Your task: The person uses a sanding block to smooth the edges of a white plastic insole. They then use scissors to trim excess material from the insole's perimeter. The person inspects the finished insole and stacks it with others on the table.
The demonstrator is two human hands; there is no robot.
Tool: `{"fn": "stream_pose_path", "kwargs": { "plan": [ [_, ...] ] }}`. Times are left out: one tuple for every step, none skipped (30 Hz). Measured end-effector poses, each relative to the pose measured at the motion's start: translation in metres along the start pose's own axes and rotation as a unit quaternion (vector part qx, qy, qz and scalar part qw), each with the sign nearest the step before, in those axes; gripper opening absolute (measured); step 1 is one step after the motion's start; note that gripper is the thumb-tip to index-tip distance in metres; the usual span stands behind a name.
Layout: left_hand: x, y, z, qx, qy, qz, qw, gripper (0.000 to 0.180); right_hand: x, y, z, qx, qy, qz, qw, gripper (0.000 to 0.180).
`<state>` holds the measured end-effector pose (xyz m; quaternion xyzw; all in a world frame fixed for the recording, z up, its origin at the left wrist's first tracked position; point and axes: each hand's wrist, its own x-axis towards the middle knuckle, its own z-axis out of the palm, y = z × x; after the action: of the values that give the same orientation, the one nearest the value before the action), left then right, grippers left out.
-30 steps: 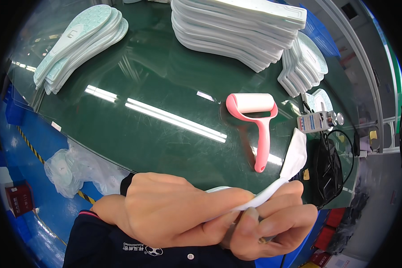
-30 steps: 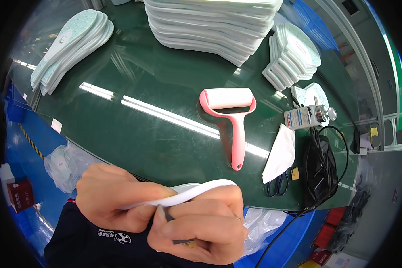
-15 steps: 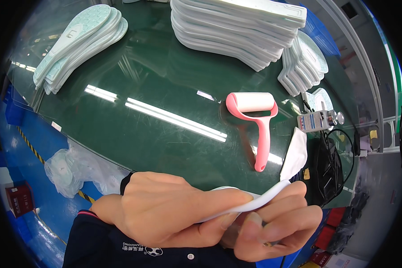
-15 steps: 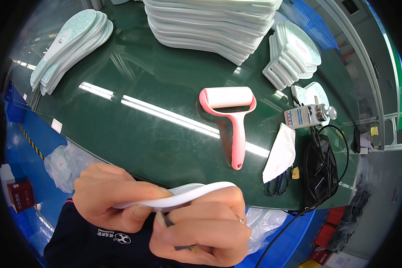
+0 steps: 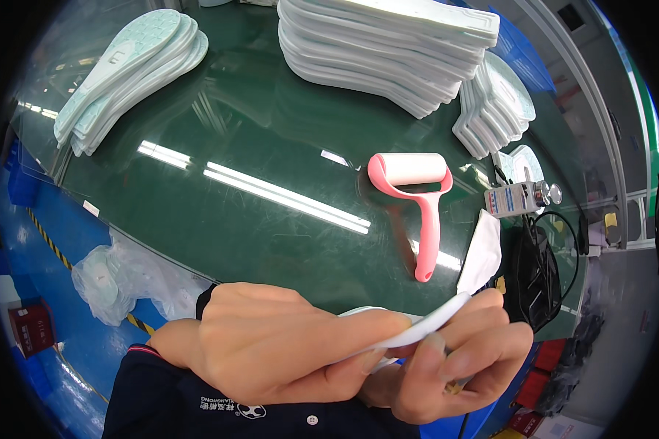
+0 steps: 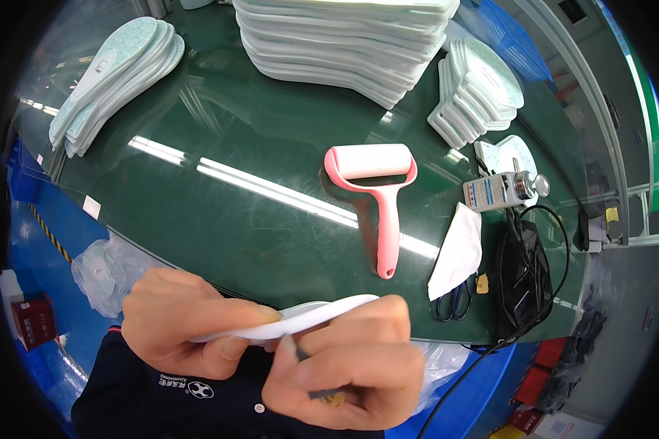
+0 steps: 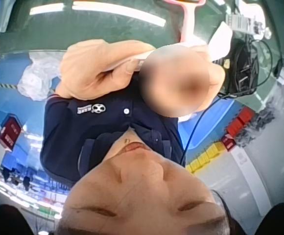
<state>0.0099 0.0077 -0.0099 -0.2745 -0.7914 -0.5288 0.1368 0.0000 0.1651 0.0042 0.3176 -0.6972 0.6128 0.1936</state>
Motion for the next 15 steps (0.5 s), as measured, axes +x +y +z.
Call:
{"fn": "stream_pose_path", "kwargs": {
  "plan": [
    [0.0, -0.001, 0.001, 0.003, 0.006, 0.007, 1.0, 0.015, 0.001, 0.002, 0.003, 0.018, 0.024, -0.007, 1.0, 0.022],
    [0.001, 0.0, 0.0, 0.003, 0.011, 0.016, 1.0, 0.015, 0.003, 0.001, 0.007, 0.03, 0.047, -0.017, 0.998, 0.021],
    [0.0, -0.001, 0.001, 0.006, 0.018, 0.023, 1.0, 0.015, 0.002, 0.003, 0.018, 0.013, 0.127, -0.02, 0.992, 0.02],
    [-0.001, -0.002, 0.003, 0.004, 0.026, 0.019, 0.999, 0.016, 0.002, 0.003, 0.014, 0.028, 0.127, -0.003, 0.992, 0.021],
    [-0.003, -0.002, 0.005, 0.001, 0.035, 0.015, 0.999, 0.017, 0.001, 0.002, 0.01, 0.043, 0.126, 0.014, 0.991, 0.021],
    [-0.004, -0.001, 0.006, -0.001, 0.044, 0.011, 0.999, 0.018, 0.001, 0.0, 0.006, 0.058, 0.127, 0.03, 0.99, 0.022],
    [-0.003, -0.001, 0.005, 0.005, 0.035, 0.015, 0.999, 0.02, 0.0, 0.0, 0.009, 0.072, 0.155, 0.04, 0.984, 0.023],
    [-0.002, 0.0, 0.003, 0.01, 0.026, 0.02, 0.999, 0.022, -0.001, 0.0, 0.011, 0.068, 0.164, 0.036, 0.984, 0.023],
    [-0.002, -0.001, 0.002, 0.014, 0.016, 0.025, 0.999, 0.024, -0.002, 0.001, 0.012, 0.062, 0.173, 0.033, 0.982, 0.024],
    [-0.002, -0.001, 0.001, 0.015, 0.01, 0.033, 0.999, 0.026, -0.003, 0.002, 0.013, 0.037, 0.163, 0.016, 0.986, 0.024],
    [-0.002, -0.002, 0.001, 0.016, 0.003, 0.042, 0.999, 0.028, -0.004, 0.004, 0.014, 0.012, 0.152, -0.001, 0.988, 0.025],
    [-0.002, -0.001, 0.0, 0.02, -0.001, 0.048, 0.999, 0.029, -0.005, 0.003, 0.012, 0.026, 0.139, 0.011, 0.99, 0.027],
    [-0.002, -0.001, 0.0, 0.03, 0.016, 0.053, 0.998, 0.03, -0.006, 0.002, 0.009, 0.039, 0.126, 0.023, 0.991, 0.028],
    [-0.003, -0.001, 0.002, 0.039, 0.033, 0.059, 0.997, 0.031, -0.007, 0.001, 0.007, 0.052, 0.113, 0.035, 0.992, 0.03],
    [-0.002, 0.0, 0.004, 0.047, 0.048, 0.066, 0.996, 0.032, -0.008, 0.0, 0.01, 0.055, 0.145, 0.04, 0.987, 0.03]
  ]
}}
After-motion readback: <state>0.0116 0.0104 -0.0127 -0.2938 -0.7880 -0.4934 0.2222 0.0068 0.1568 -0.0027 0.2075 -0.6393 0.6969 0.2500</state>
